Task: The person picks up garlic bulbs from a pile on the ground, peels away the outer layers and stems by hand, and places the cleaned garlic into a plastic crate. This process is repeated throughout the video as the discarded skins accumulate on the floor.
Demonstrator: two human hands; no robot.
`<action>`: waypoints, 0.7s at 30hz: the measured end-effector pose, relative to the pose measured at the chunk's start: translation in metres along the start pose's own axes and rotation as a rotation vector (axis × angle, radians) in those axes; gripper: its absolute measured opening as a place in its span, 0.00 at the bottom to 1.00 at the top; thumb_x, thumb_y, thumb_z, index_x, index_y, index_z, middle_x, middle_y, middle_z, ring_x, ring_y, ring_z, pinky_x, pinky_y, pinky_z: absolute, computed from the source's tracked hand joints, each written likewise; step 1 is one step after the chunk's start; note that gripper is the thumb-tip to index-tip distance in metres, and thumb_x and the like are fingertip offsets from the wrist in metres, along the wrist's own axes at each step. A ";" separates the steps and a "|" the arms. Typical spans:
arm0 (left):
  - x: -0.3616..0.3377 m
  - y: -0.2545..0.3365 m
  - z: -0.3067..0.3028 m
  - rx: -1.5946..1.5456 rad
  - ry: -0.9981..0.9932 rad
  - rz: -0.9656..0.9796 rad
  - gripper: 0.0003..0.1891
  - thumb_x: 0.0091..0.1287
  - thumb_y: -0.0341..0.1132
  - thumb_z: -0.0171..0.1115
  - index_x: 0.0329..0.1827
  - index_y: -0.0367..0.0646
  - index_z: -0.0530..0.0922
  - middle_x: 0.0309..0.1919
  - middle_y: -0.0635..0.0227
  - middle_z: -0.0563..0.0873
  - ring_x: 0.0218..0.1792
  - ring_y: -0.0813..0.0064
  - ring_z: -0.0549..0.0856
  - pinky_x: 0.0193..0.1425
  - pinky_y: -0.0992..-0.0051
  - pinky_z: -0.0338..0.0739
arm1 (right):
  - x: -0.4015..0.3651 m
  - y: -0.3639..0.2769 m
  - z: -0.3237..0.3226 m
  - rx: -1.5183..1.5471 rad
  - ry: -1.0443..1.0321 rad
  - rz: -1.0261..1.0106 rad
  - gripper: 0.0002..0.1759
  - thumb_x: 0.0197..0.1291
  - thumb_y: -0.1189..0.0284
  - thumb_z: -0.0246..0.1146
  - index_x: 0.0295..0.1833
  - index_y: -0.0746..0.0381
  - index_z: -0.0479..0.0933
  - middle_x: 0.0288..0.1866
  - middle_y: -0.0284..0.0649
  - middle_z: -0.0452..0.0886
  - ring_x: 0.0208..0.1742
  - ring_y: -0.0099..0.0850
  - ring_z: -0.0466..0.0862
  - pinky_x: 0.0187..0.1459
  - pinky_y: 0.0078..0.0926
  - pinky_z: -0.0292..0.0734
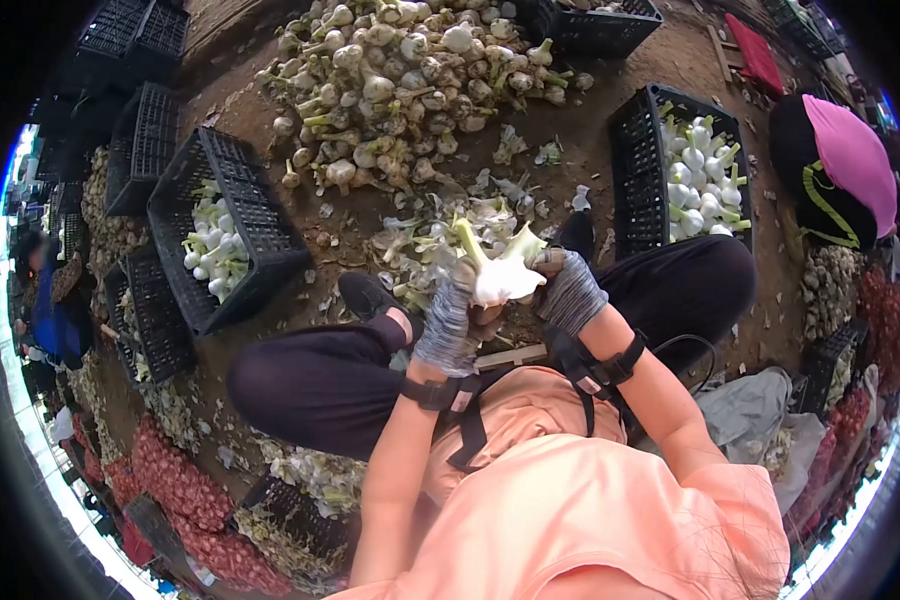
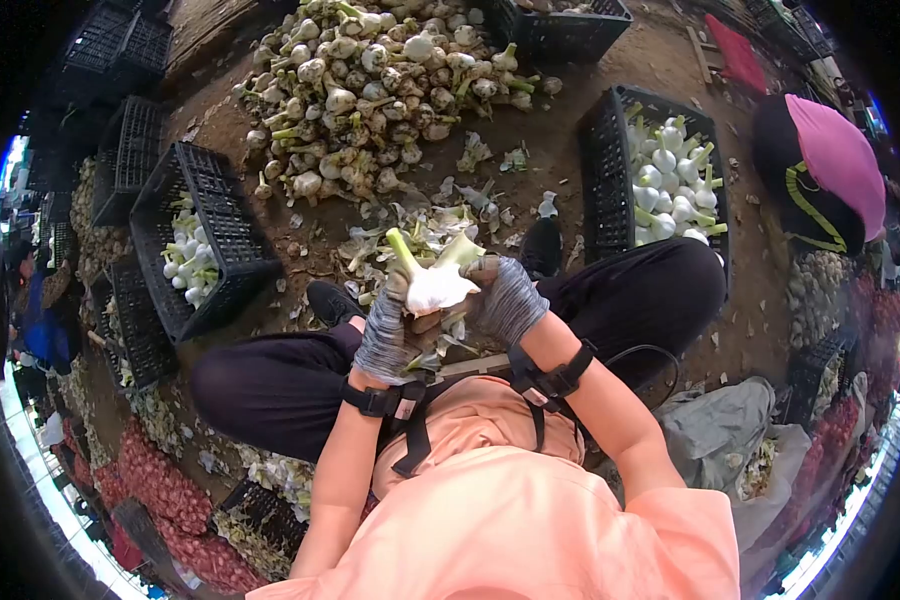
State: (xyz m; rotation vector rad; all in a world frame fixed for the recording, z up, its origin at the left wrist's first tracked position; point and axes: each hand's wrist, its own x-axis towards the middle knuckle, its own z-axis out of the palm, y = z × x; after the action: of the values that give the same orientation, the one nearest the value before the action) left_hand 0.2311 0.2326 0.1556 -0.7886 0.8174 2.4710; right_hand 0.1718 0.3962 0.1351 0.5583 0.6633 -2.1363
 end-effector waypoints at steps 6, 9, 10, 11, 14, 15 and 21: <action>-0.012 0.015 0.008 -0.042 -0.076 0.003 0.30 0.56 0.58 0.61 0.51 0.43 0.71 0.31 0.73 0.79 0.22 0.86 0.77 0.18 0.85 0.69 | -0.007 -0.001 0.011 0.021 0.086 0.027 0.13 0.54 0.76 0.54 0.46 0.65 0.69 0.37 0.43 0.79 0.37 0.36 0.81 0.38 0.29 0.82; -0.006 0.020 0.009 0.182 -0.029 0.185 0.26 0.55 0.53 0.65 0.48 0.41 0.74 0.29 0.73 0.80 0.24 0.84 0.79 0.23 0.84 0.74 | -0.009 -0.007 0.019 0.139 0.127 0.045 0.12 0.54 0.76 0.54 0.45 0.65 0.70 0.37 0.42 0.79 0.38 0.33 0.81 0.38 0.29 0.81; -0.002 0.018 0.006 0.424 0.041 0.360 0.25 0.56 0.49 0.66 0.48 0.39 0.74 0.29 0.72 0.80 0.27 0.82 0.79 0.27 0.82 0.76 | -0.006 -0.005 0.013 0.032 0.081 -0.092 0.12 0.55 0.75 0.54 0.46 0.66 0.70 0.38 0.41 0.79 0.37 0.31 0.81 0.38 0.26 0.80; 0.002 0.015 0.006 0.546 0.148 0.536 0.21 0.57 0.42 0.67 0.46 0.37 0.74 0.29 0.70 0.79 0.30 0.81 0.78 0.35 0.81 0.75 | -0.004 -0.005 0.009 -0.078 0.035 -0.228 0.13 0.56 0.74 0.54 0.47 0.66 0.71 0.38 0.40 0.79 0.37 0.29 0.81 0.39 0.23 0.78; -0.002 0.016 0.007 0.865 0.297 0.559 0.19 0.57 0.38 0.67 0.47 0.37 0.75 0.33 0.69 0.82 0.34 0.80 0.79 0.40 0.81 0.74 | -0.012 0.000 0.006 -0.799 0.082 -0.460 0.15 0.58 0.74 0.55 0.51 0.66 0.70 0.40 0.37 0.78 0.38 0.23 0.78 0.40 0.17 0.74; 0.002 0.014 0.005 0.866 0.265 0.556 0.18 0.57 0.38 0.67 0.46 0.36 0.75 0.34 0.68 0.82 0.33 0.81 0.79 0.38 0.82 0.74 | -0.010 0.013 0.009 -0.612 0.029 -0.514 0.17 0.60 0.74 0.54 0.54 0.67 0.69 0.42 0.37 0.78 0.39 0.22 0.76 0.42 0.17 0.72; 0.003 0.012 0.006 0.562 0.344 0.486 0.11 0.60 0.34 0.64 0.43 0.38 0.77 0.34 0.69 0.82 0.32 0.82 0.78 0.37 0.83 0.73 | -0.006 0.007 0.003 -0.942 0.022 -0.696 0.17 0.61 0.74 0.53 0.55 0.67 0.69 0.44 0.39 0.78 0.44 0.25 0.78 0.45 0.21 0.74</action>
State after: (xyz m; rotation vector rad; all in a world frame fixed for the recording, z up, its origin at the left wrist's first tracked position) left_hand 0.2201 0.2275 0.1626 -0.8798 1.9169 2.2993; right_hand 0.1802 0.3940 0.1388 -0.2104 1.9260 -2.0611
